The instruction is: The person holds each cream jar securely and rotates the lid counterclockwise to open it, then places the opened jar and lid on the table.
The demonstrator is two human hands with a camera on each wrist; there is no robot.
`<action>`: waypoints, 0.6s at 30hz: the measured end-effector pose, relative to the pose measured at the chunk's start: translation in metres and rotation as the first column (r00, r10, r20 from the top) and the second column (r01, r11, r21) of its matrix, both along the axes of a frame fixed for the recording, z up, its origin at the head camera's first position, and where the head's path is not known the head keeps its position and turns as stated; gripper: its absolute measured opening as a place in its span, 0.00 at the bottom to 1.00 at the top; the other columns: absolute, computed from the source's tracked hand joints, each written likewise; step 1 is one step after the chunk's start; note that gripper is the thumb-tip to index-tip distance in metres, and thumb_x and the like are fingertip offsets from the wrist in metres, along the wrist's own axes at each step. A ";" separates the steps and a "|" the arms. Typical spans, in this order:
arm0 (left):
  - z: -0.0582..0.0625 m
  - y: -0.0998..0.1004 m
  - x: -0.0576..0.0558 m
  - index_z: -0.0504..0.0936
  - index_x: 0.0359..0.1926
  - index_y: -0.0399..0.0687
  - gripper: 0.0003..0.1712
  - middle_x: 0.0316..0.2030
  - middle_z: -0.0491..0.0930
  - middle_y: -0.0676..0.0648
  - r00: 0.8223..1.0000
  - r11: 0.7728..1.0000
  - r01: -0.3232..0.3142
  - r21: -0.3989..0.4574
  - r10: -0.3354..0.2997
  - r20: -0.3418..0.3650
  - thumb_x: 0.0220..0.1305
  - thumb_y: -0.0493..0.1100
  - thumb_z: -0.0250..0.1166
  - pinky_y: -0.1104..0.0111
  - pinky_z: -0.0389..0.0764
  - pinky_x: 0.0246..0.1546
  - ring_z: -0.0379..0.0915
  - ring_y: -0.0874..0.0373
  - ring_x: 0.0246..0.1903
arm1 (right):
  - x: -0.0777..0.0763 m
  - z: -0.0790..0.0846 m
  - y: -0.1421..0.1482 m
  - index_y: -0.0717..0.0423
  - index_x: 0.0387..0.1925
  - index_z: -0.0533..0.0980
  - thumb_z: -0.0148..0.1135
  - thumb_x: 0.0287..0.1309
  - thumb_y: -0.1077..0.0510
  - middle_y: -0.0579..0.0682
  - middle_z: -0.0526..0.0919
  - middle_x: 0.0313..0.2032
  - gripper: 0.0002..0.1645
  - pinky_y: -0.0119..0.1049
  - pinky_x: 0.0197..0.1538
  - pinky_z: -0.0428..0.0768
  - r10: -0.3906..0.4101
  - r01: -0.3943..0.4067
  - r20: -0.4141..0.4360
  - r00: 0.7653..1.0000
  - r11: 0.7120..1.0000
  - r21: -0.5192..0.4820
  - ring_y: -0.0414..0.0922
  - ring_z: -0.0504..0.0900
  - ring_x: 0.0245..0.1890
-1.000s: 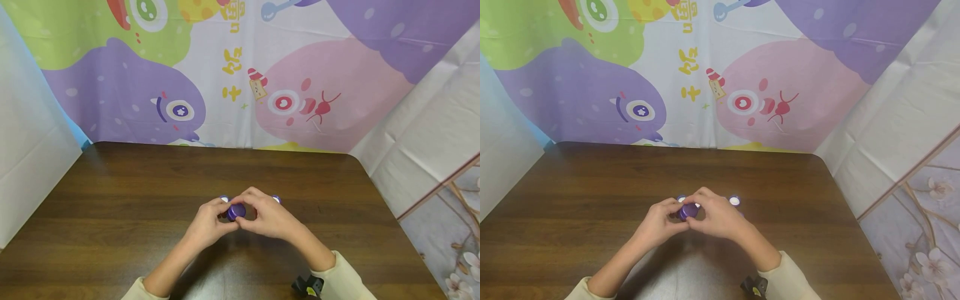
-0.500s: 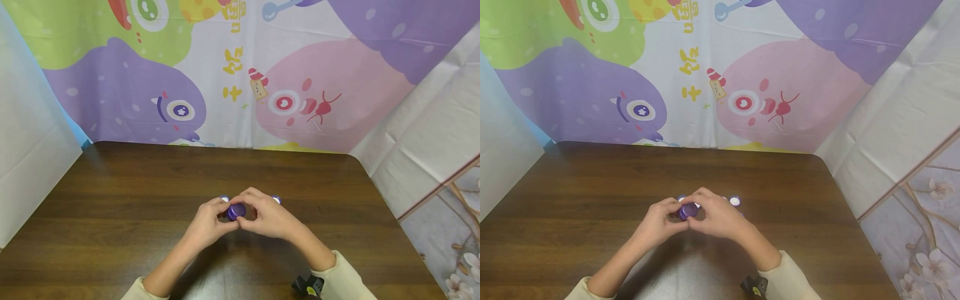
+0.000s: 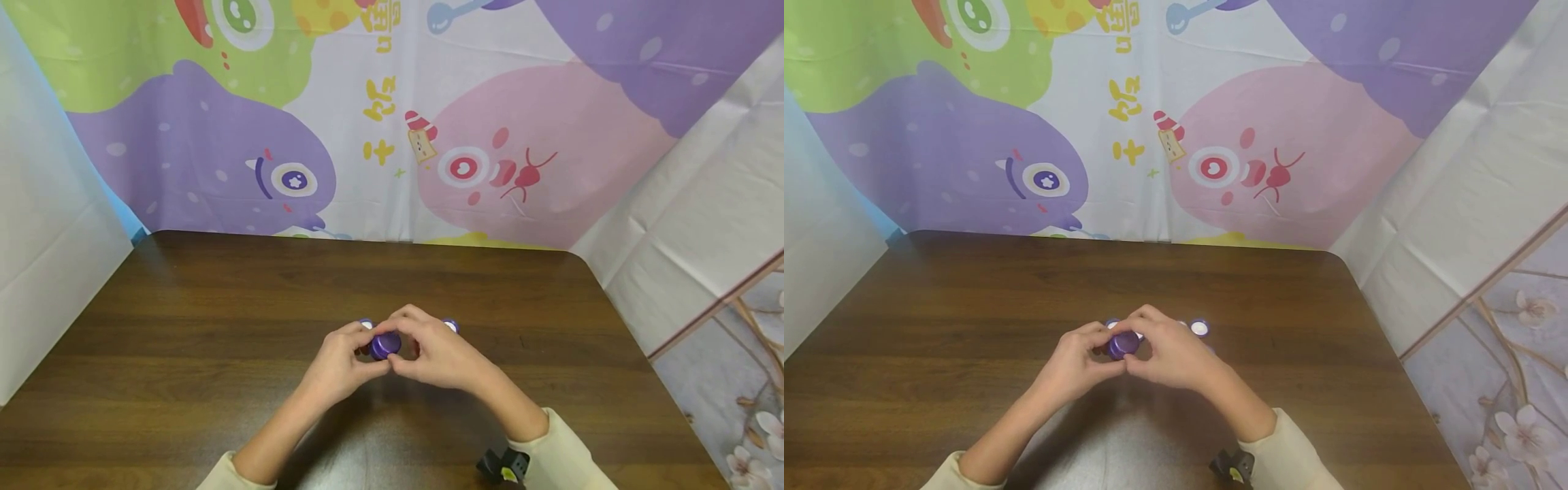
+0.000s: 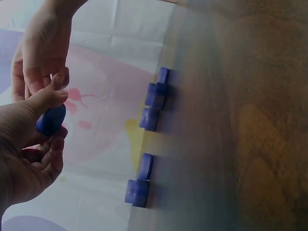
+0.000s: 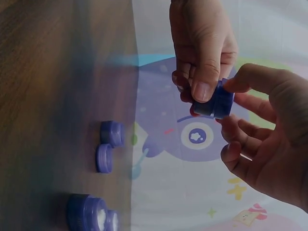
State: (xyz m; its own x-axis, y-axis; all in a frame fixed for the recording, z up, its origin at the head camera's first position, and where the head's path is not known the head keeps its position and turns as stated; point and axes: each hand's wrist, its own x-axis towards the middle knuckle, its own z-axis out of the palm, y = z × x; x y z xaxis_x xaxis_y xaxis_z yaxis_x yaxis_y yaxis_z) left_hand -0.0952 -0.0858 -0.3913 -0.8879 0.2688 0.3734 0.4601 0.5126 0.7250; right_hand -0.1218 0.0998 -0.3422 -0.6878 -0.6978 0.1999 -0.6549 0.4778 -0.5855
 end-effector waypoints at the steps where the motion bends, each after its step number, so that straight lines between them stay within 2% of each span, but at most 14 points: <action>1: 0.000 0.000 0.000 0.85 0.38 0.41 0.13 0.31 0.78 0.51 1.000 1.000 0.004 0.000 -0.004 0.002 0.48 0.38 0.71 0.73 0.77 0.29 0.69 0.64 0.29 | 0.000 0.000 0.000 0.50 0.51 0.76 0.65 0.51 0.59 0.47 0.75 0.47 0.23 0.25 0.27 0.74 0.013 -0.013 0.007 1.000 1.000 -0.002 0.41 0.73 0.24; 4: 0.000 0.000 0.000 0.85 0.40 0.40 0.15 0.32 0.78 0.51 1.000 1.000 0.003 0.003 -0.003 0.010 0.48 0.38 0.71 0.72 0.79 0.31 0.71 0.62 0.30 | 0.000 0.001 0.000 0.50 0.53 0.75 0.65 0.53 0.55 0.47 0.75 0.47 0.23 0.25 0.27 0.74 0.001 -0.001 0.017 1.000 1.000 -0.011 0.40 0.73 0.24; 7: 0.000 0.000 0.000 0.84 0.44 0.39 0.20 0.33 0.79 0.50 1.000 1.000 -0.005 0.005 0.004 0.016 0.47 0.38 0.72 0.70 0.79 0.32 0.72 0.61 0.30 | 0.000 0.000 0.000 0.51 0.50 0.77 0.67 0.52 0.50 0.44 0.77 0.43 0.23 0.25 0.26 0.73 -0.061 0.061 -0.012 0.998 0.998 -0.015 0.37 0.71 0.23; 9: 0.001 0.000 0.000 0.84 0.45 0.39 0.21 0.33 0.79 0.50 1.000 1.000 -0.010 0.006 0.010 0.013 0.47 0.38 0.72 0.72 0.78 0.31 0.71 0.61 0.30 | 0.000 0.000 0.000 0.51 0.48 0.77 0.67 0.52 0.50 0.44 0.77 0.39 0.21 0.25 0.25 0.72 -0.077 0.077 -0.025 0.997 0.997 -0.010 0.36 0.70 0.23; 12: 0.002 0.000 0.000 0.84 0.43 0.39 0.18 0.32 0.79 0.50 1.000 1.000 -0.005 0.008 0.005 0.004 0.48 0.38 0.71 0.74 0.77 0.29 0.71 0.60 0.29 | -0.001 0.001 0.000 0.50 0.48 0.77 0.66 0.52 0.55 0.43 0.77 0.41 0.19 0.25 0.26 0.73 -0.043 0.043 -0.012 0.999 0.999 0.003 0.37 0.71 0.24; 14: 0.002 0.000 0.000 0.85 0.39 0.40 0.14 0.31 0.78 0.50 1.000 1.000 -0.001 0.008 0.001 -0.003 0.48 0.38 0.71 0.74 0.77 0.29 0.71 0.59 0.29 | -0.001 0.001 0.000 0.50 0.51 0.76 0.64 0.52 0.58 0.44 0.76 0.45 0.22 0.25 0.27 0.74 -0.003 0.003 0.010 1.000 1.000 0.007 0.39 0.73 0.25; 18: 0.001 0.000 0.000 0.85 0.38 0.40 0.14 0.32 0.79 0.50 1.000 1.000 0.000 0.007 0.000 -0.011 0.47 0.38 0.72 0.71 0.78 0.30 0.72 0.58 0.29 | 0.000 0.001 0.000 0.50 0.54 0.74 0.65 0.53 0.53 0.45 0.75 0.47 0.25 0.26 0.27 0.74 -0.013 0.013 0.006 1.000 1.000 -0.004 0.38 0.72 0.25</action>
